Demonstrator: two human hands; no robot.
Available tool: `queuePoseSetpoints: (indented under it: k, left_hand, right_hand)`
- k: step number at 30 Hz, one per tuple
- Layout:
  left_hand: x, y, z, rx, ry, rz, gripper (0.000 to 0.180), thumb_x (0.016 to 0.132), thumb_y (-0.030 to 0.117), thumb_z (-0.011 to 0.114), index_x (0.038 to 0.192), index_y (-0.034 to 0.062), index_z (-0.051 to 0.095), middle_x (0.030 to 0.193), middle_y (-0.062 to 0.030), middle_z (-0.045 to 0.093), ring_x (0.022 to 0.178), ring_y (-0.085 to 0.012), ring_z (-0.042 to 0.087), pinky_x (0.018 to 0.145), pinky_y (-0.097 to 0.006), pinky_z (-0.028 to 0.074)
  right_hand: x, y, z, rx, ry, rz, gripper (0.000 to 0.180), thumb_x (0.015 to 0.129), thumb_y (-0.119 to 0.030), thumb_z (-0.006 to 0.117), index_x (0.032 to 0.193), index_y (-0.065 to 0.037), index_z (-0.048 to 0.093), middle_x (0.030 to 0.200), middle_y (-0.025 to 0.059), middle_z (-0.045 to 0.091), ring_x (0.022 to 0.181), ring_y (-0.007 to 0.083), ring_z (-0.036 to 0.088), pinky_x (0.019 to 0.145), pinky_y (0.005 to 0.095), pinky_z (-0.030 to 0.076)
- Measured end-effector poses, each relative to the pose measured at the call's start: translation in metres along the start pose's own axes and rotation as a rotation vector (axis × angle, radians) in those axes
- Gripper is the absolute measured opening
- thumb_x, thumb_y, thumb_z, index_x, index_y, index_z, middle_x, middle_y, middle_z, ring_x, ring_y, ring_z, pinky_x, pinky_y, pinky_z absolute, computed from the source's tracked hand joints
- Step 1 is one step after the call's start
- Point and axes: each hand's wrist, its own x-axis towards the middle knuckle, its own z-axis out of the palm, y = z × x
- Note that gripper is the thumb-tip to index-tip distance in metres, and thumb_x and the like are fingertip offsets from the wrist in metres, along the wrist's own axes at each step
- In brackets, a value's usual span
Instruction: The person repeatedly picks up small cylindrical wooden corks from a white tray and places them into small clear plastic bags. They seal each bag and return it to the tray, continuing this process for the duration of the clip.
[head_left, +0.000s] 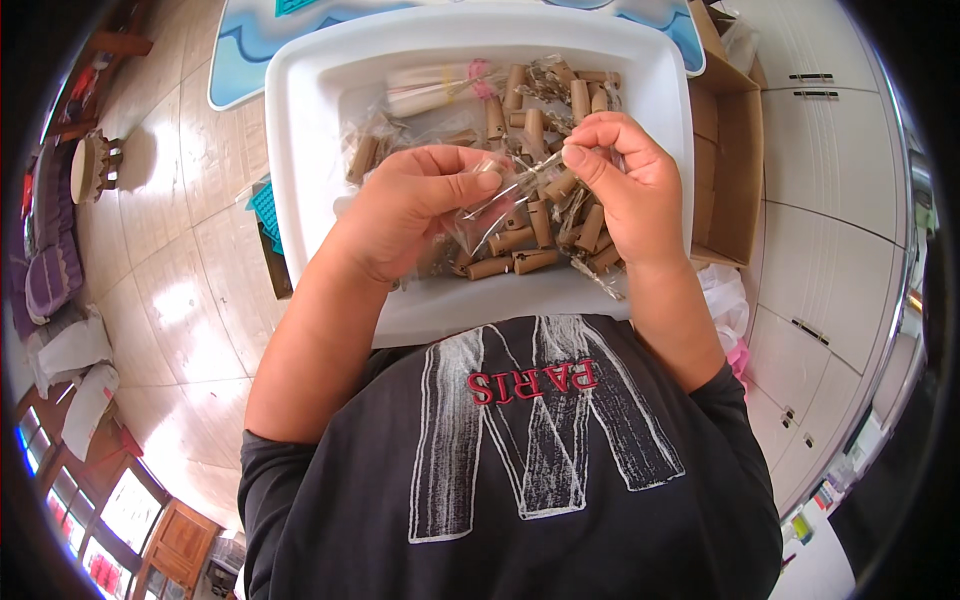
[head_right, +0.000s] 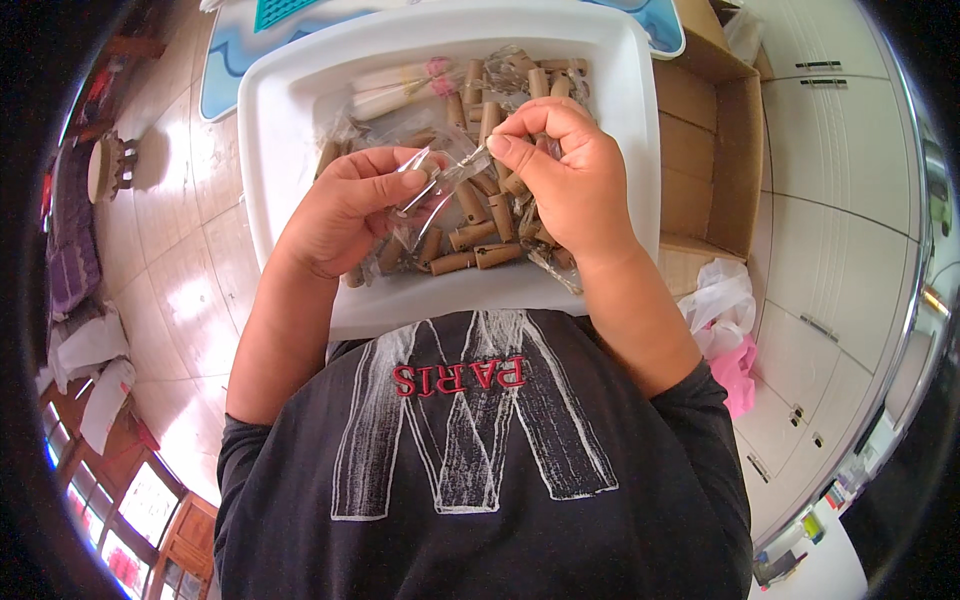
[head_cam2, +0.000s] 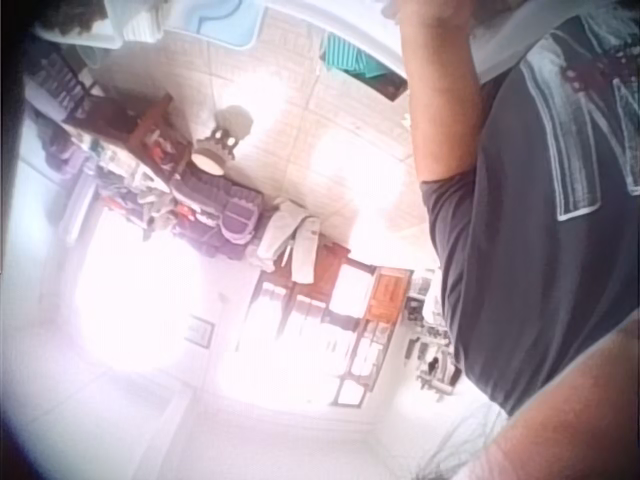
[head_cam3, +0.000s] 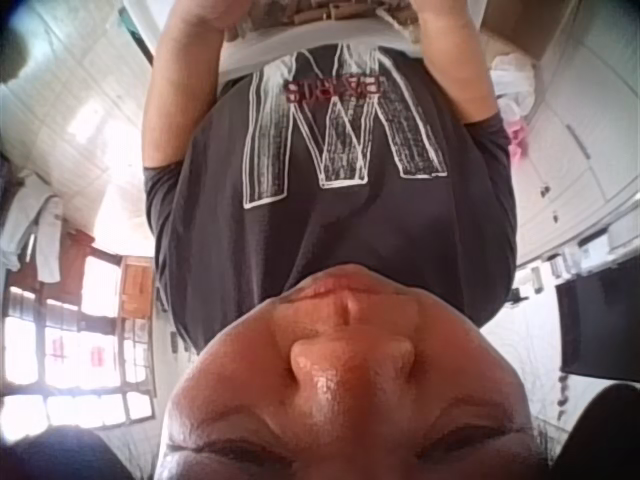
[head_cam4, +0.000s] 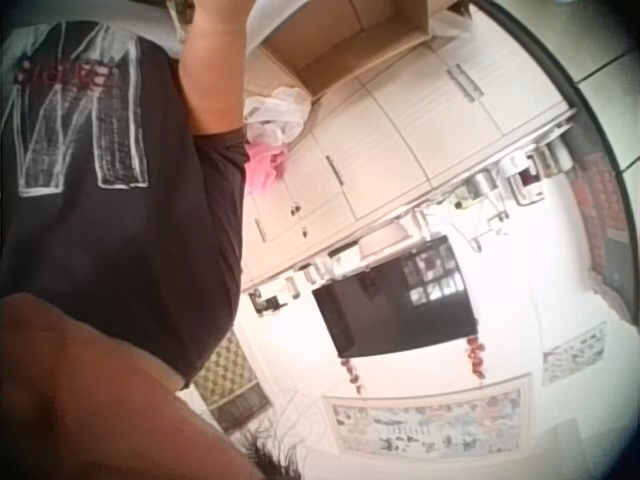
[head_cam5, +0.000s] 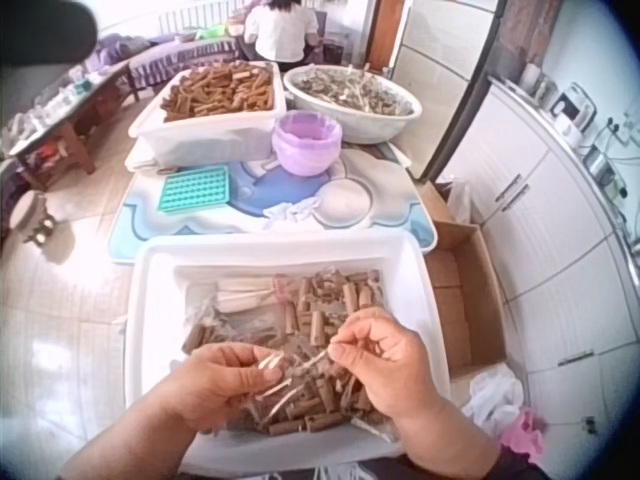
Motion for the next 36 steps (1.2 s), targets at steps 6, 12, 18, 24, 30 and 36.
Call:
queuePoseSetpoints:
  k: [6, 12, 18, 24, 30, 36]
  left_hand:
    - [0.001, -0.001, 0.002, 0.141, 0.016, 0.041, 0.034, 0.08, 0.015, 0.066, 0.108, -0.0022, 0.058, 0.091, -0.0048, 0.064, 0.081, -0.0106, 0.059, 0.071, -0.021, 0.046]
    - [0.004, -0.004, 0.008, 0.218, 0.136, 0.088, 0.033, 0.08, 0.014, 0.067, 0.107, -0.0019, 0.059, 0.09, -0.0034, 0.063, 0.077, -0.0084, 0.056, 0.07, -0.02, 0.044]
    - [0.008, -0.009, 0.01, -0.065, 0.166, 0.163, 0.028, 0.082, 0.01, 0.063, 0.107, -0.0033, 0.058, 0.094, -0.0064, 0.063, 0.085, -0.0108, 0.059, 0.074, -0.024, 0.048]
    - [0.009, -0.009, 0.008, -0.064, 0.198, 0.13, 0.021, 0.084, 0.006, 0.06, 0.103, -0.0013, 0.059, 0.094, -0.0072, 0.064, 0.085, -0.012, 0.06, 0.074, -0.024, 0.049]
    - [0.013, -0.017, 0.008, -0.131, 0.195, 0.178, 0.017, 0.083, 0.012, 0.063, 0.096, 0.0022, 0.06, 0.085, -0.0007, 0.063, 0.071, -0.0054, 0.056, 0.059, -0.016, 0.042]
    - [0.01, -0.011, 0.016, -0.093, 0.232, 0.219, 0.019, 0.083, 0.011, 0.063, 0.097, -0.0017, 0.059, 0.085, -0.004, 0.063, 0.076, -0.0087, 0.059, 0.067, -0.019, 0.046]
  right_hand:
    - [-0.004, 0.0, 0.001, -0.172, -0.054, -0.08, 0.006, 0.074, -0.004, 0.069, 0.076, -0.003, 0.063, 0.086, 0.0023, 0.054, 0.072, 0.0087, 0.05, 0.06, 0.0202, 0.04]
    - [-0.009, -0.003, 0.012, -0.322, -0.176, -0.174, 0.011, 0.077, -0.012, 0.069, 0.081, -0.003, 0.066, 0.095, 0.006, 0.056, 0.079, 0.0125, 0.054, 0.061, 0.0244, 0.044]
    - [-0.008, -0.006, 0.014, -0.223, -0.11, 0.003, 0.012, 0.079, -0.012, 0.066, 0.087, -0.003, 0.066, 0.099, 0.0089, 0.057, 0.084, 0.0141, 0.055, 0.07, 0.0251, 0.045]
    - [-0.004, 0.004, 0.01, -0.003, -0.158, 0.12, 0.014, 0.082, -0.012, 0.063, 0.088, 0.001, 0.064, 0.094, 0.0069, 0.06, 0.085, 0.0123, 0.055, 0.074, 0.0238, 0.044]
    - [-0.006, 0.001, 0.013, 0.019, -0.198, 0.243, 0.014, 0.085, -0.012, 0.059, 0.089, 0.001, 0.061, 0.079, 0.0025, 0.061, 0.076, 0.008, 0.053, 0.07, 0.0222, 0.043]
    - [-0.003, -0.003, 0.008, -0.189, -0.206, 0.079, 0.013, 0.085, -0.011, 0.059, 0.09, 0.001, 0.061, 0.077, 0.0042, 0.061, 0.072, 0.0096, 0.054, 0.067, 0.0231, 0.044]
